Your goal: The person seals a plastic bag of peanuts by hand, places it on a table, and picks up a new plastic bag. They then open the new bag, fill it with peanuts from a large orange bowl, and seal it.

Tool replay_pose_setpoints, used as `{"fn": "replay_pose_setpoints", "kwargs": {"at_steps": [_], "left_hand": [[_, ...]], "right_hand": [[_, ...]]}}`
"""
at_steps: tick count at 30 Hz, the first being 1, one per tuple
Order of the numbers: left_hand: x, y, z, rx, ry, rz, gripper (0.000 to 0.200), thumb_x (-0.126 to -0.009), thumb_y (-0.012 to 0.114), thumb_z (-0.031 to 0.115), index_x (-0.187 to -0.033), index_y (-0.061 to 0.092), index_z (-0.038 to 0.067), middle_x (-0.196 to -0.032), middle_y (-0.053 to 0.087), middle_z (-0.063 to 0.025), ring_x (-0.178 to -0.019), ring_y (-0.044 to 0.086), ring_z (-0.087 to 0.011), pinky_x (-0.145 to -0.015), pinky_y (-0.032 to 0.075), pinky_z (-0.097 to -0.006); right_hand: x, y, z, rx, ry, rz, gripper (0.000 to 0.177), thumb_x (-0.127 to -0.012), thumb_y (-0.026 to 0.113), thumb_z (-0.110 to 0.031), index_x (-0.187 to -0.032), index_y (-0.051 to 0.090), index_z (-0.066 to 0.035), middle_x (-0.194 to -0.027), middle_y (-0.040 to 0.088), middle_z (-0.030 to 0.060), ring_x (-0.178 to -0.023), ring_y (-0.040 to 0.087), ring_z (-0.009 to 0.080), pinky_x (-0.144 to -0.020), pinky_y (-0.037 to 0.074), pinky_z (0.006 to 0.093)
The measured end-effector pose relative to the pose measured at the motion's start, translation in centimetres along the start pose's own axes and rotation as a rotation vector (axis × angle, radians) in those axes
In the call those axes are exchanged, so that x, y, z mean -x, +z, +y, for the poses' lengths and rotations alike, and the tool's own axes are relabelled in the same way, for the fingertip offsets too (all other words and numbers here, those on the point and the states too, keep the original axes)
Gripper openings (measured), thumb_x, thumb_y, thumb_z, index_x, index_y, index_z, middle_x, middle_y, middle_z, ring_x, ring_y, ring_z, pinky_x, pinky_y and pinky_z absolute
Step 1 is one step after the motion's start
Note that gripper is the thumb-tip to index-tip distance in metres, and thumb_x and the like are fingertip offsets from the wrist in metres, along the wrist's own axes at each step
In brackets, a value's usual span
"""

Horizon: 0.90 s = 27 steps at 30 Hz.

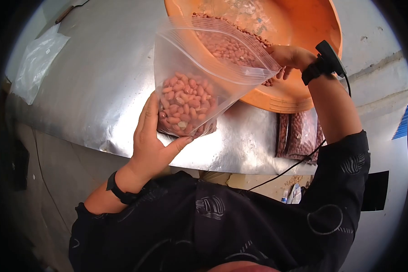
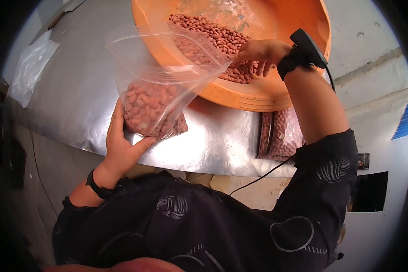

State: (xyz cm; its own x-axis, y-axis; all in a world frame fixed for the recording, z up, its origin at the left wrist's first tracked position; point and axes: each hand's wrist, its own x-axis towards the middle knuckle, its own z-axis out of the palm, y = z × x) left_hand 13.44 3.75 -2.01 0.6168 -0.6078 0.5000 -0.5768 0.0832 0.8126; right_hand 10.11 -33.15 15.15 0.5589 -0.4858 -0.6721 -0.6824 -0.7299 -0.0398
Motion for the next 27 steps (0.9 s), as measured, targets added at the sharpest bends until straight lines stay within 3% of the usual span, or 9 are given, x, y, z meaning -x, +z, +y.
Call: {"fn": "replay_pose_setpoints", "kwargs": {"at_steps": [2,7,10,14,18,25,27], "left_hand": [[-0.2,-0.1,0.1,0.000,0.011,-0.003,0.102,-0.070,0.082,0.024,-0.142,0.019,-0.009,-0.138,0.036,-0.0284,-0.125,0.045,-0.0364,-0.101,0.040,-0.0411],[-0.1,0.1,-0.4,-0.017,0.054,0.011,0.103,-0.069,0.082,0.025,-0.143,0.018,-0.008,-0.137,0.036,-0.0288,-0.125,0.044,-0.0369,-0.101,0.040,-0.0417],[-0.3,0.0,-0.2,0.004,0.060,0.009,0.101,-0.070,0.082,0.024,-0.143,0.019,-0.008,-0.137,0.037,-0.0288,-0.125,0.044,-0.0372,-0.101,0.040,-0.0419],[0.0,0.0,0.0,-0.001,0.010,0.008,0.100,-0.069,0.081,0.020,-0.143,0.019,-0.007,-0.137,0.038,-0.0262,-0.125,0.045,-0.0352,-0.102,0.038,-0.0407],[0.2,0.2,-0.3,0.000,-0.010,0.014,0.100,-0.068,0.079,0.016,-0.145,0.019,-0.005,-0.137,0.041,-0.0212,-0.126,0.045,-0.0304,-0.105,0.035,-0.0387],[0.1,0.1,-0.2,-0.073,0.028,0.042,0.098,-0.068,0.080,0.018,-0.143,0.022,-0.005,-0.135,0.042,-0.0220,-0.124,0.046,-0.0303,-0.103,0.037,-0.0386],[0.2,0.1,-0.1,-0.064,0.018,0.029,0.097,-0.070,0.080,0.023,-0.142,0.023,-0.006,-0.137,0.039,-0.0257,-0.126,0.042,-0.0363,-0.103,0.038,-0.0413]], "right_hand": [[-0.3,1.1,-0.7,0.006,0.054,-0.115,0.060,-0.084,0.057,-0.054,-0.129,0.050,-0.014,-0.102,0.057,0.0178,-0.073,0.065,0.0314,-0.065,0.059,0.0418],[-1.4,3.1,-2.1,-0.047,-0.268,-0.086,0.055,-0.086,0.057,-0.051,-0.127,0.045,-0.017,-0.082,0.057,0.0097,-0.064,0.060,0.0224,-0.058,0.056,0.0363],[-2.9,4.2,-2.4,-0.036,-0.487,-0.045,0.037,-0.092,0.053,-0.041,-0.112,0.049,-0.011,-0.068,0.055,0.0063,-0.055,0.056,0.0169,-0.047,0.050,0.0322],[-4.2,5.3,-2.5,0.023,-0.717,0.050,0.028,-0.096,0.048,-0.033,-0.096,0.052,-0.005,-0.059,0.052,0.0063,-0.047,0.052,0.0150,-0.039,0.042,0.0299],[-0.8,5.4,-4.5,-0.136,-0.515,-0.053,0.026,-0.096,0.048,-0.026,-0.087,0.055,-0.003,-0.053,0.050,0.0048,-0.040,0.050,0.0139,-0.037,0.040,0.0278],[-2.8,4.2,-2.2,-0.092,-0.548,0.146,0.023,-0.090,0.056,-0.019,-0.075,0.062,-0.003,-0.060,0.059,0.0054,-0.048,0.053,0.0103,-0.043,0.041,0.0263],[-2.6,3.8,-1.5,-0.107,-0.540,0.193,0.022,-0.089,0.058,-0.017,-0.073,0.064,-0.003,-0.062,0.061,0.0055,-0.052,0.054,0.0088,-0.046,0.041,0.0250]]}}
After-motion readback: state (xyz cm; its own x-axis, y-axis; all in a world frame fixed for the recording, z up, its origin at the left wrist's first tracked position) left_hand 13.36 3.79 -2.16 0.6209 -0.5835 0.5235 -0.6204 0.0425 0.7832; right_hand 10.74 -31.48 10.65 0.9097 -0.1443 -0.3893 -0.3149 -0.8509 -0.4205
